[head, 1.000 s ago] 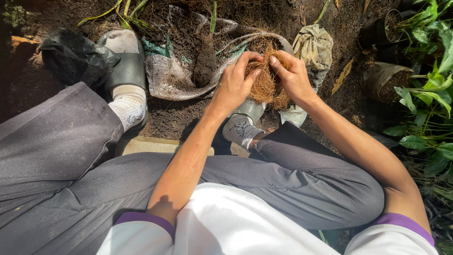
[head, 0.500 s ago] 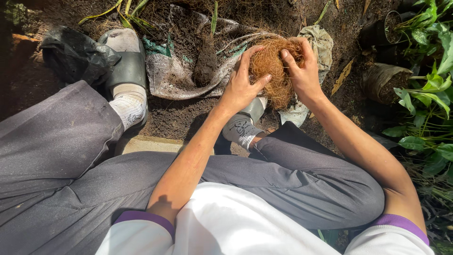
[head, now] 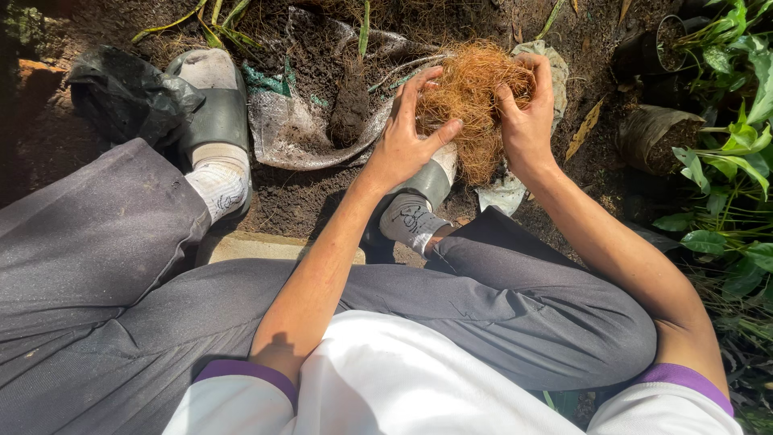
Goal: The person sits on the ground and works a seedling's root ball, teasing apart the coconut coir and roots by hand and pulling away loose fibers. They turn the root ball over and continue separating the coir mat around the roots.
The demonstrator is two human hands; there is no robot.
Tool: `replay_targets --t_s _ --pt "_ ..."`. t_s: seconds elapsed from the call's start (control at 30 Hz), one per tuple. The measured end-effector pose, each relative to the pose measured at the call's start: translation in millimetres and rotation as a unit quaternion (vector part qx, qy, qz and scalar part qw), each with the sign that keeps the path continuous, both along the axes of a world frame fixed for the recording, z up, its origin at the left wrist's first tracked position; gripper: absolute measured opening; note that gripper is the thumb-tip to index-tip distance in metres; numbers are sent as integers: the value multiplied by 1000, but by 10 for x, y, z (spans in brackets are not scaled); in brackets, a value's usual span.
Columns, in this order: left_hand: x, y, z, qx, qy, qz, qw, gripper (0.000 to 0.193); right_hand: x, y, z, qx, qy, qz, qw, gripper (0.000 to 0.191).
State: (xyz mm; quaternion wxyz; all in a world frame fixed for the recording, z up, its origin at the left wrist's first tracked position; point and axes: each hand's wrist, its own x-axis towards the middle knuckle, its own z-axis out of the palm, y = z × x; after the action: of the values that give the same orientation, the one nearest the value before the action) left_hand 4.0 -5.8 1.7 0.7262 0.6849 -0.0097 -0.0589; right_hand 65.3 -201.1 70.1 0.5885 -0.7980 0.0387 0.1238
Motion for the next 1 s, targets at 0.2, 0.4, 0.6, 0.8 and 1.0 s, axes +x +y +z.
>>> replay_targets --t_s 0.2,0.4,0.6,0.8,1.0 --pt "-26 -130 65 -19 25 20 999 92 -71 75 4 -30 -51 53 997 36" --pt "-71 -141 8 9 -1 1 1000 96 -79 65 -25 -18 -66 66 995 35" --pt "-41 -57 -5 -76 21 -29 996 79 -69 27 -29 -106 -119 95 983 35" --pt "-22 2 46 -77 34 34 996 76 -116 90 -28 -131 -132 219 958 52" --pt "38 198 171 98 95 -49 989 70 103 36 162 27 15 160 987 84"
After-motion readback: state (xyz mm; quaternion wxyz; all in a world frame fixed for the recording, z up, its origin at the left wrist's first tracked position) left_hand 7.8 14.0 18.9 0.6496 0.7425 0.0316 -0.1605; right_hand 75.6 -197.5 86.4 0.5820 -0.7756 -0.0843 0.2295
